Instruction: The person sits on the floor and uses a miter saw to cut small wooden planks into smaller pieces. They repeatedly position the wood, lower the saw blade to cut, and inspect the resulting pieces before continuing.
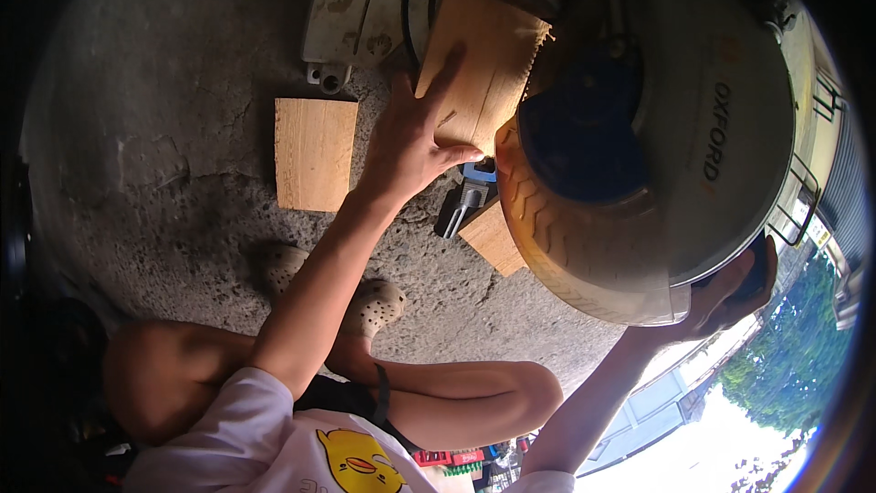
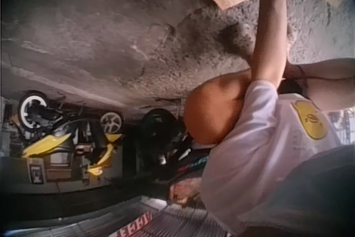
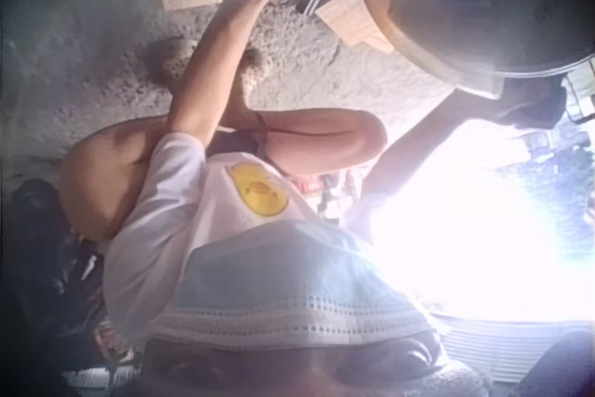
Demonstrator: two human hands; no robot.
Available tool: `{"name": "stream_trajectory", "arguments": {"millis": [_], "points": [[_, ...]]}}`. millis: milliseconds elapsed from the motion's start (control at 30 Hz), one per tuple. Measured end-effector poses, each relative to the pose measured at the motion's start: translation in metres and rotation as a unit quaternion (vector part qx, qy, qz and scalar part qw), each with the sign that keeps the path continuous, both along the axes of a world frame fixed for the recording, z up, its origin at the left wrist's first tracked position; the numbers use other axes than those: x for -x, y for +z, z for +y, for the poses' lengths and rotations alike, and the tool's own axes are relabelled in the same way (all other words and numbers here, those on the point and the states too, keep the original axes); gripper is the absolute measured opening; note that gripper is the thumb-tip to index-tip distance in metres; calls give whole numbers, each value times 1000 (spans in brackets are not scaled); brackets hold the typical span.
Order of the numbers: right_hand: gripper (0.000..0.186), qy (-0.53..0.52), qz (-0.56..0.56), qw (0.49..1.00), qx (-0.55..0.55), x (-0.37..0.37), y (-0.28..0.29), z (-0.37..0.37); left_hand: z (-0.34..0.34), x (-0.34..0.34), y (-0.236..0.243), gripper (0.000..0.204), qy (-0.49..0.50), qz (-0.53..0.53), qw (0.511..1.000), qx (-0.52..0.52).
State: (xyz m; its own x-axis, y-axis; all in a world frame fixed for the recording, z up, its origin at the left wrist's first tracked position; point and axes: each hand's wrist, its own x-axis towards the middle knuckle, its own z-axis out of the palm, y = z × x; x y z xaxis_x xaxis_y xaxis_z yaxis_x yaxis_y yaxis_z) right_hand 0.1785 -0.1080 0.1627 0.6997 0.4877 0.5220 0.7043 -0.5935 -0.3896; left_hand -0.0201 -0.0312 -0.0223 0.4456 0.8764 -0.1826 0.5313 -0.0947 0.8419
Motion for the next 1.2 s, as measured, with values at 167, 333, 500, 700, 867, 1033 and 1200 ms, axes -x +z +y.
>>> {"name": "stream_trajectory", "arguments": {"millis": [167,333,500,700,867,1033,1200], "points": [[43,23,-5,1000,0,-10,2,-3,6,5,5,116,-19,104,983,-152],[44,48,-29,998,8,-9,4,2,25,5,-7,115,-87,36,976,-196],[46,3,-55,998,8,-14,-9,-8,31,3,-9,111,-117,32,971,-204],[46,-9,-58,998,6,-12,-15,-3,42,-2,-12,111,-198,26,951,-236],[46,-18,-53,998,0,-11,-13,-1,51,-8,1,108,-248,58,935,-245],[47,-17,-46,999,-4,-12,-10,1,42,-30,3,90,-251,205,902,-286],[47,-20,-51,999,-2,-11,-6,0,44,-29,20,69,-305,242,881,-269]]}}
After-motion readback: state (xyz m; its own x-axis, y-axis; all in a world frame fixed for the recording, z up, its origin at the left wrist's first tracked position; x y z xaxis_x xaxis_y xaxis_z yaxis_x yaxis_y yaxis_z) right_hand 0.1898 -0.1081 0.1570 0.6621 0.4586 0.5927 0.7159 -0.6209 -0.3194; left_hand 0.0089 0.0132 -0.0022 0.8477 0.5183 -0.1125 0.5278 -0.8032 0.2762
